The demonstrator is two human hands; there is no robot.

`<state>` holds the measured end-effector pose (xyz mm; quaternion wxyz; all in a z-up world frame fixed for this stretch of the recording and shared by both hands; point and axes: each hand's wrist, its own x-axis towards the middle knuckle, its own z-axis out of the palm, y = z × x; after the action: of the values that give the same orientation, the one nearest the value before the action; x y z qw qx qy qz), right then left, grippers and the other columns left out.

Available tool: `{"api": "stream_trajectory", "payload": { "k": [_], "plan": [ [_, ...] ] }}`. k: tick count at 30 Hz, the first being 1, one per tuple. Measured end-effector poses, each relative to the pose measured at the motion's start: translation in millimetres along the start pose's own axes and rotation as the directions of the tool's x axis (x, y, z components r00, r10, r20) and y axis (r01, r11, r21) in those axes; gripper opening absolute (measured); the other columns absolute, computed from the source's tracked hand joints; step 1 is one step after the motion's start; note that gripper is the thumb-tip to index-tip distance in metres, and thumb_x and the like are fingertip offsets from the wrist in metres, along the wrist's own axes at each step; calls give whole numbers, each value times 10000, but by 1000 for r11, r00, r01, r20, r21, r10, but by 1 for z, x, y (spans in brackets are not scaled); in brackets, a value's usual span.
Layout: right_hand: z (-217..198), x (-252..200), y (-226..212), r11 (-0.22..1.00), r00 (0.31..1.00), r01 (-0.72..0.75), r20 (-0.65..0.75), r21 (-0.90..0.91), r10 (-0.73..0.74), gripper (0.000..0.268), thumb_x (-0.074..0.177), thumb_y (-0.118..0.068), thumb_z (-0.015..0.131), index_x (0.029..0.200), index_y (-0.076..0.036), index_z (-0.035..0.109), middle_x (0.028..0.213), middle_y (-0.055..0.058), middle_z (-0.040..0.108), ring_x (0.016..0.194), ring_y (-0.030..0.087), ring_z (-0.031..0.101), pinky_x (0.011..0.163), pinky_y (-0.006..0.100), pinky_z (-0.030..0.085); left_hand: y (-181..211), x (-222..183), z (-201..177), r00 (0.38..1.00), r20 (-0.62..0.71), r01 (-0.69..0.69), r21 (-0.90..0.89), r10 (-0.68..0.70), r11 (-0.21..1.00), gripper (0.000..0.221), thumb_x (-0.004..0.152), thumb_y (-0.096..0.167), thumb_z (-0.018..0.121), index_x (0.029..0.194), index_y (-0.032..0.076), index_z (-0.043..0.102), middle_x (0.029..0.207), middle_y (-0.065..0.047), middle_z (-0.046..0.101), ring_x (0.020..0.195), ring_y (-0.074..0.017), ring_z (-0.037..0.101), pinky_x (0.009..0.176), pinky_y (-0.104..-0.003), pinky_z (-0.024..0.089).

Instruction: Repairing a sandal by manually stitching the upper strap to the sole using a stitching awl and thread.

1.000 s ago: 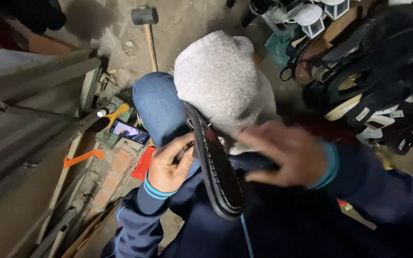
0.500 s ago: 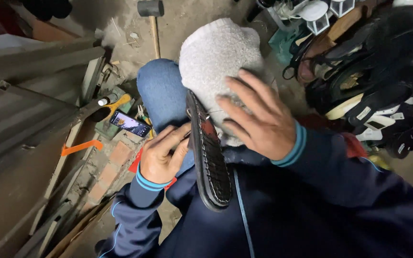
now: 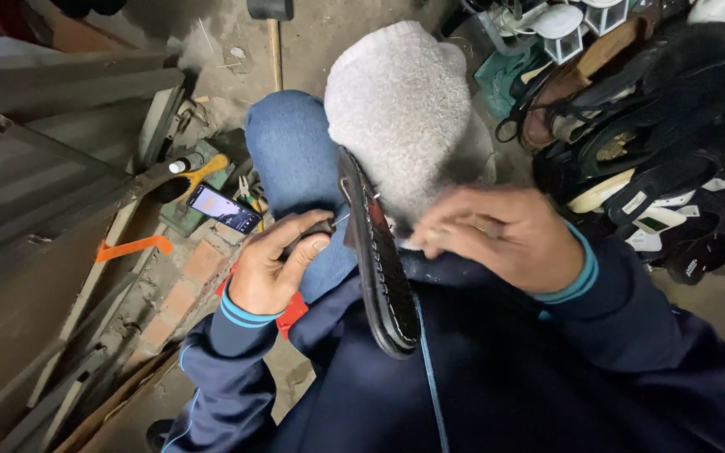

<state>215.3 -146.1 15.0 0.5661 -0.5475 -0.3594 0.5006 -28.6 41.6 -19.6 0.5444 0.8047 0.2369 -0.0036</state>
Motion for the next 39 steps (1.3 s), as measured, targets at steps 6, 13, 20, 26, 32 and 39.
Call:
{"api": "stream_trajectory", "payload": {
  "k": [6,13,20,26,32,39],
  "plan": [
    [19,10,39,731,972,152,-33,-665,-232,194,1025,-62,632,1203,-15,692,1146,108,763,1021,263,749,944,383,587,8,0,1,998,-52,-35,65,38,997,305,998,205,660,1220,-2,692,1061,-131,755,895,-242,724,852,-349,583],
    [24,21,44,743,981,150,3,-652,-195,257,1030,-39,603,1282,-46,650,987,164,774,886,319,774,772,452,635,16,7,4,985,-154,-77,25,80,997,265,964,112,716,1213,24,737,902,-161,752,787,-340,741,704,-439,587],
    [18,10,37,737,967,216,37,-641,-251,365,1004,24,608,1368,4,590,954,212,778,763,320,765,708,433,627,6,5,5,987,-131,-91,8,91,996,266,996,99,662,1240,12,722,939,-169,762,854,-355,757,737,-467,601],
    [9,7,42,679,963,207,27,-704,-267,320,1012,-7,615,1331,-32,634,961,154,773,777,288,753,685,391,620,9,8,5,993,-88,-77,5,77,997,266,1025,113,615,1257,34,718,931,-161,759,822,-370,747,732,-475,596],
    [11,4,47,628,965,205,47,-751,-259,238,997,-20,615,1199,-81,727,944,44,742,812,230,722,688,352,612,22,12,4,988,-58,-131,140,140,982,265,1029,107,582,1249,50,719,908,-177,735,804,-439,709,708,-519,579],
    [19,2,54,528,961,197,55,-826,-273,218,1030,-84,544,1181,-121,697,871,15,620,803,206,651,613,306,568,28,21,23,973,-70,-206,177,222,962,271,1028,66,448,1136,27,694,899,-163,676,801,-409,688,748,-476,579]
  ]
}}
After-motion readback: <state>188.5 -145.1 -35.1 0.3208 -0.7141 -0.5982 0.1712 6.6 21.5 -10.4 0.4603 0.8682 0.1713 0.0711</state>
